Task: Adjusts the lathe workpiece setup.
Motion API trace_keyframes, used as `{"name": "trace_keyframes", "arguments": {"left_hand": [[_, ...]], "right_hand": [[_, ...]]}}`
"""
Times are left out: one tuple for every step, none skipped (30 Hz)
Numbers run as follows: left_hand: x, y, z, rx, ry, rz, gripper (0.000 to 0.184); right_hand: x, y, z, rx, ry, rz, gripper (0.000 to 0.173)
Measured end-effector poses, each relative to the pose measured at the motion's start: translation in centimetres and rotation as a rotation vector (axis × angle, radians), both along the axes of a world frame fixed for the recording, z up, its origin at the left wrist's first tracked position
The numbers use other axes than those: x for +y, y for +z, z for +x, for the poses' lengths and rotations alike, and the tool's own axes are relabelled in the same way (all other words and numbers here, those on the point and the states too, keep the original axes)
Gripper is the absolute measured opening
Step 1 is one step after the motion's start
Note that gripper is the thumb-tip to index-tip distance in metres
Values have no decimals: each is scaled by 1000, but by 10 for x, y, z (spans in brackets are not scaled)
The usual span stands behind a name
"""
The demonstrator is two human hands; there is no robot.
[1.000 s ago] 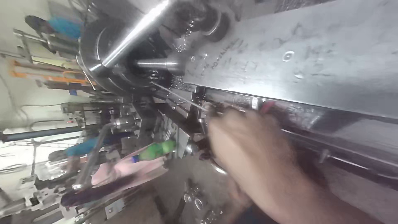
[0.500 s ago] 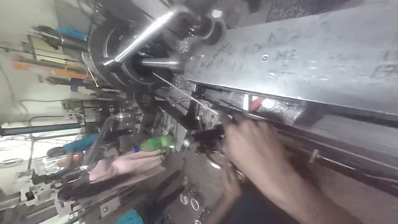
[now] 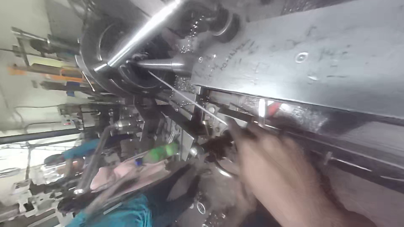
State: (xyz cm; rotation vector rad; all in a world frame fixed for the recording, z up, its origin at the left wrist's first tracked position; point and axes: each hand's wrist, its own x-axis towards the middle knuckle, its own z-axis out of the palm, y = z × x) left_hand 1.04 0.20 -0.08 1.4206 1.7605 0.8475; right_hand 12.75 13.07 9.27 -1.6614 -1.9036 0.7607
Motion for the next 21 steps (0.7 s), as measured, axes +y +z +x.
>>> {"name": "trace_keyframes", "arguments": {"left_hand": [[-3,-4,-1,-28,2,35,50],[-7,-11,-4,-66,-16,63,53],[-10,-21,-6,-84,-37,70,58],[-9,-28,-7,-95,-45,84,61],[-8,-30,-8,-90,-47,87,64],[-10,-27,-8,-62,-45,79,65],[-12,-23,-7,-29,-50,64,66],[-8,-20,-6,-13,-63,61,66],[-6,-18,-6,-8,-78,47,66],[-8,-15,-6,0,-78,31,65],[-10,-15,-6,3,-66,19,61],[-11,-17,-6,-1,-54,16,58],[-12,-18,-6,-10,-36,21,52],[-15,-22,-6,-17,-15,46,49],[-19,-31,-8,-25,-2,78,50],[-21,-38,-9,-48,9,94,55],[-23,-42,-9,-65,22,87,59],[-25,-43,-8,-83,37,69,61],[-24,-45,-8,-99,55,61,62],[-25,-46,-7,-109,75,67,60],[-27,-46,-4,-119,106,65,57]], "right_hand": [[-19,-1,12,-37,12,-19,40],[-36,1,22,-57,38,-58,42],[-49,2,31,-67,59,-91,42],[-55,4,39,-64,86,-118,41],[-56,6,43,-61,82,-105,41],[-56,7,44,-52,65,-73,41],[-53,7,41,-48,43,-31,41],[-45,5,38,-56,14,27,39],[-39,4,34,-73,-6,72,37],[-37,5,31,-88,-6,87,37],[-38,6,31,-99,8,78,37],[-39,6,34,-104,21,66,36],[-42,5,38,-104,25,55,34],[-48,2,43,-105,22,41,32],[-53,-1,50,-95,21,16,32],[-59,-7,59,-90,21,-17,35],[-66,-12,69,-81,21,-53,41],[-73,-18,80,-66,21,-70,45],[-80,-25,92,-47,26,-74,49],[-88,-32,105,-25,38,-58,53],[-97,-38,119,16,52,-26,55]]}}
